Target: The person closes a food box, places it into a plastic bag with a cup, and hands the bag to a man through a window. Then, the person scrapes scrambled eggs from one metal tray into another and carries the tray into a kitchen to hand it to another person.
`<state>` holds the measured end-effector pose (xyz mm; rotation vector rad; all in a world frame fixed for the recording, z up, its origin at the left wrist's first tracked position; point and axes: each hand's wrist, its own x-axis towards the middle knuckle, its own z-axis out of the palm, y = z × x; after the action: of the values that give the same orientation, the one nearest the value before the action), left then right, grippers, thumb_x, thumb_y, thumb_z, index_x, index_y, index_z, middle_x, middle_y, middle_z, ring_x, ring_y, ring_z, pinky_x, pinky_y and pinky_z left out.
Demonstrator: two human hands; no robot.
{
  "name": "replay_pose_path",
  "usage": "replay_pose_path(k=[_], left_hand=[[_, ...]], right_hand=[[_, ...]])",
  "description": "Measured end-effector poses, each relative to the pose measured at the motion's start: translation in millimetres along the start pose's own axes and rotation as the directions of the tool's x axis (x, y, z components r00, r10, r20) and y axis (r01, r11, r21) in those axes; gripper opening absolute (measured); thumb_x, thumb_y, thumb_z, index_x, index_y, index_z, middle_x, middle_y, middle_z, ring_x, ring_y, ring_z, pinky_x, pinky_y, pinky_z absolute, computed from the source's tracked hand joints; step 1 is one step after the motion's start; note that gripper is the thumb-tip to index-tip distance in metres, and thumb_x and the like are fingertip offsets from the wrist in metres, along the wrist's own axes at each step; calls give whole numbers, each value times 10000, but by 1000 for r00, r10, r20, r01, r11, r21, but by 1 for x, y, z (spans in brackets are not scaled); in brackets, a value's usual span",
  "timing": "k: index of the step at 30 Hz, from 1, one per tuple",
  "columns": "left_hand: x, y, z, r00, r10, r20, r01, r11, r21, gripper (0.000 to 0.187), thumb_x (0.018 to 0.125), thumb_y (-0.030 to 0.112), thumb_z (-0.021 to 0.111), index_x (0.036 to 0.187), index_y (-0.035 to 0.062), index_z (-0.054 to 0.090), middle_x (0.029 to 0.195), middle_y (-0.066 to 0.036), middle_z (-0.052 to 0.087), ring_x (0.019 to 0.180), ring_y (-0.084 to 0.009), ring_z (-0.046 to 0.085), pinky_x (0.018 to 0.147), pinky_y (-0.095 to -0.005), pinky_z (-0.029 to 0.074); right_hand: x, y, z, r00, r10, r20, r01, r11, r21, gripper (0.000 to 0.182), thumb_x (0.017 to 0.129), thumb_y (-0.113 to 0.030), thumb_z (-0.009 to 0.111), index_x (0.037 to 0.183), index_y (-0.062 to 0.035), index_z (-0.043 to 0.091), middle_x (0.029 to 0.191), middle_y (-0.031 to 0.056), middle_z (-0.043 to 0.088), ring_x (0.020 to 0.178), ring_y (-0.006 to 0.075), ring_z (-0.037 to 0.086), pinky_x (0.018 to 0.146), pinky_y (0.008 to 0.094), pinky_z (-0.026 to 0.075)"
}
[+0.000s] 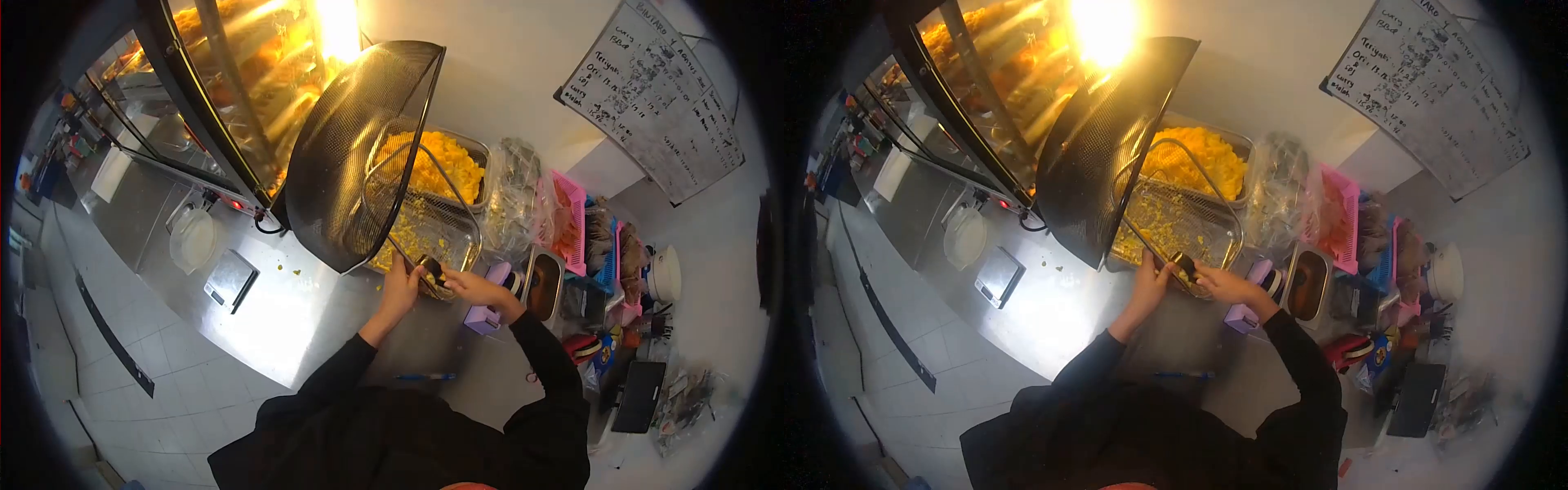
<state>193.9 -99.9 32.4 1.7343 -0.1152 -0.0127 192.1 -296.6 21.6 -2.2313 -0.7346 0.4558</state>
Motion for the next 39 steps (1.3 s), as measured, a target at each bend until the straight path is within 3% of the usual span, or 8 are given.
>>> replay_pose_path(k=[3, 6, 12, 15, 24, 27, 33, 39], left_hand=[[-2, 6, -3, 999, 26, -21, -25, 998, 59, 297, 769, 76, 502, 969, -27, 307, 678, -145, 513, 559, -232, 572, 464, -306, 481], [-2, -4, -3, 992, 101, -78, -97, 993, 62, 277, 771, 71, 500, 941, -25, 304, 675, -132, 499, 550, -218, 571, 457, -297, 490], [-7, -5, -7, 995, -101, -25, 101, 995, 9, 222, 780, 76, 504, 863, -12, 318, 684, -106, 480, 582, -183, 567, 474, -280, 499], [-10, -36, 7, 981, -196, 1, 181, 901, -395, 189, 786, 64, 494, 842, 1, 325, 729, -95, 461, 600, -173, 565, 499, -267, 507], [-33, -57, 27, 926, -374, 53, 305, 658, -689, 257, 790, 139, 528, 855, 14, 313, 790, -96, 447, 661, -179, 565, 566, -267, 505], [-33, -55, 18, 813, -511, 278, 562, 565, -604, 341, 770, 190, 565, 883, 23, 289, 806, -94, 453, 681, -188, 567, 596, -272, 490], [-30, -71, 18, 849, -524, -64, 325, 614, -720, 486, 731, 179, 612, 993, 76, 216, 894, -84, 412, 657, -138, 502, 558, -247, 440], [-13, -85, 9, 831, -545, -110, 309, 619, -722, 503, 742, 87, 550, 1029, 104, 137, 957, -96, 371, 755, -153, 467, 559, -281, 437]], right_hand=[[3, -1, -17, 941, 219, 260, -308, 871, 382, 487, 866, -255, 362, 1293, -149, 153, 629, -21, 370, 520, 69, 338, 466, 195, 309], [2, -1, -30, 787, 328, 522, -614, 486, 622, 526, 861, -309, 375, 1301, -178, 118, 570, -64, 302, 444, 24, 246, 378, 152, 230], [2, 11, -14, 814, 215, 540, -571, 124, 812, 402, 849, -355, 377, 1186, -163, 274, 536, -75, 266, 394, 10, 200, 331, 149, 176], [-1, 20, -5, 837, 214, 503, -517, 13, 856, 286, 854, -343, 371, 1066, -152, 346, 531, -75, 273, 392, 11, 201, 332, 144, 174], [-12, 23, -20, 908, 295, 297, -302, -32, 953, 200, 860, -335, 359, 950, -158, 381, 521, -69, 272, 374, 15, 207, 330, 154, 181], [-15, 20, -28, 917, 331, 223, -228, -22, 973, 186, 855, -350, 365, 872, -165, 376, 500, -67, 262, 356, 21, 210, 324, 168, 176], [-21, 31, -28, 936, 290, 201, -203, -25, 979, 191, 865, -336, 346, 808, -154, 360, 486, -59, 262, 342, 29, 198, 314, 178, 168], [-20, 14, -33, 909, 395, 134, -149, 9, 989, 194, 867, -334, 339, 806, -152, 363, 476, -51, 262, 335, 39, 193, 311, 181, 165]])
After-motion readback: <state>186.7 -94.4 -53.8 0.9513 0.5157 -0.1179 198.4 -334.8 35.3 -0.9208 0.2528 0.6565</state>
